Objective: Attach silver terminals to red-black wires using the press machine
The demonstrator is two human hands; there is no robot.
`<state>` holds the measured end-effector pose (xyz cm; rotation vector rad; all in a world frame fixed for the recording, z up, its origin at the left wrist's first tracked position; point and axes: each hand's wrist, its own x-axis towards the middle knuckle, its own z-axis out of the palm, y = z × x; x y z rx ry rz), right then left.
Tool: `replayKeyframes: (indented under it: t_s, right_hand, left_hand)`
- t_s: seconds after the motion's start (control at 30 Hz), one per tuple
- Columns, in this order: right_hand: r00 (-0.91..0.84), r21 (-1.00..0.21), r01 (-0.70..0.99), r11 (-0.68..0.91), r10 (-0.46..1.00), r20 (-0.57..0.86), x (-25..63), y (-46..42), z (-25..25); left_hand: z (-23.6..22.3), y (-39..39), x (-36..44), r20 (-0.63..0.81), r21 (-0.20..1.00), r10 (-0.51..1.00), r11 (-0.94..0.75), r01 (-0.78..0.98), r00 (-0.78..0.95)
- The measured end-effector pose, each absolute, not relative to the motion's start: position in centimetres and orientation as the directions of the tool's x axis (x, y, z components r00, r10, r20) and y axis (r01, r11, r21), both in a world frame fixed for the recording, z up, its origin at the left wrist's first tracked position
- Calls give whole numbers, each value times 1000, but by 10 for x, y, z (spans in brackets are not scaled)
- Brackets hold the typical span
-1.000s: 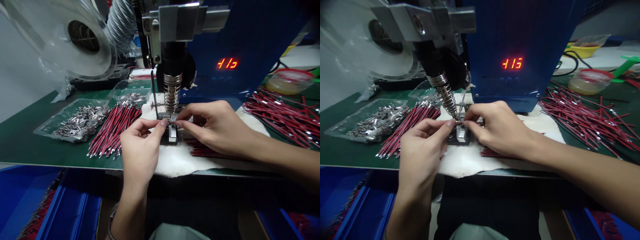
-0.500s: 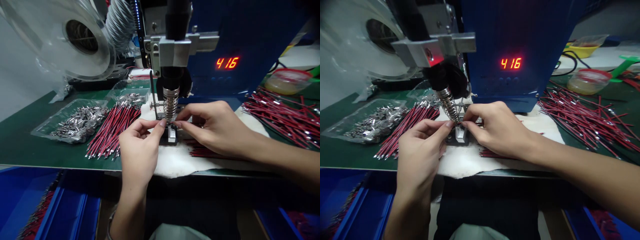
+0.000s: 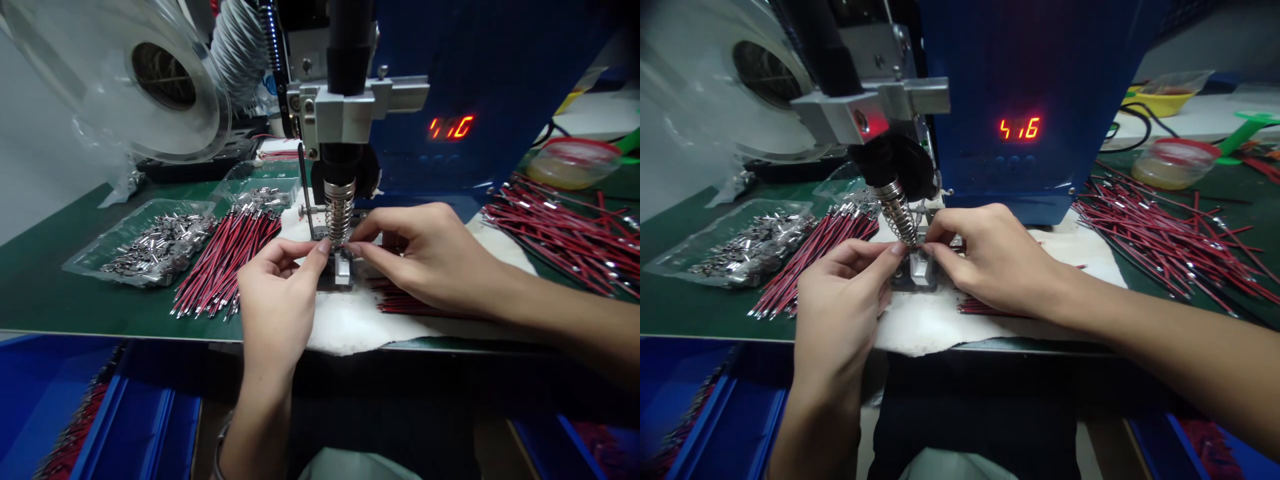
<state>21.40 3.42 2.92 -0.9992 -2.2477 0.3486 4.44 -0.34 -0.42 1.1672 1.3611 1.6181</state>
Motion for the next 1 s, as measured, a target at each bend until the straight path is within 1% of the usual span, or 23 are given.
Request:
replayKeyframes:
  t_s: [0.27, 0.8, 1.0]
  right_hand:
    - [-505, -475, 576, 665, 747, 433, 214, 34, 29]
    - [-495, -467, 573, 673, 739, 456, 214, 34, 28]
    - [-500, -472, 579, 665, 747, 439, 213, 34, 29]
  left_hand:
    - [-3, -4, 44, 178, 984, 926, -173, 46, -333]
    - [-4, -4, 44, 174, 985, 926, -165, 57, -335]
    - [-3, -5, 44, 172, 985, 924, -161, 63, -341]
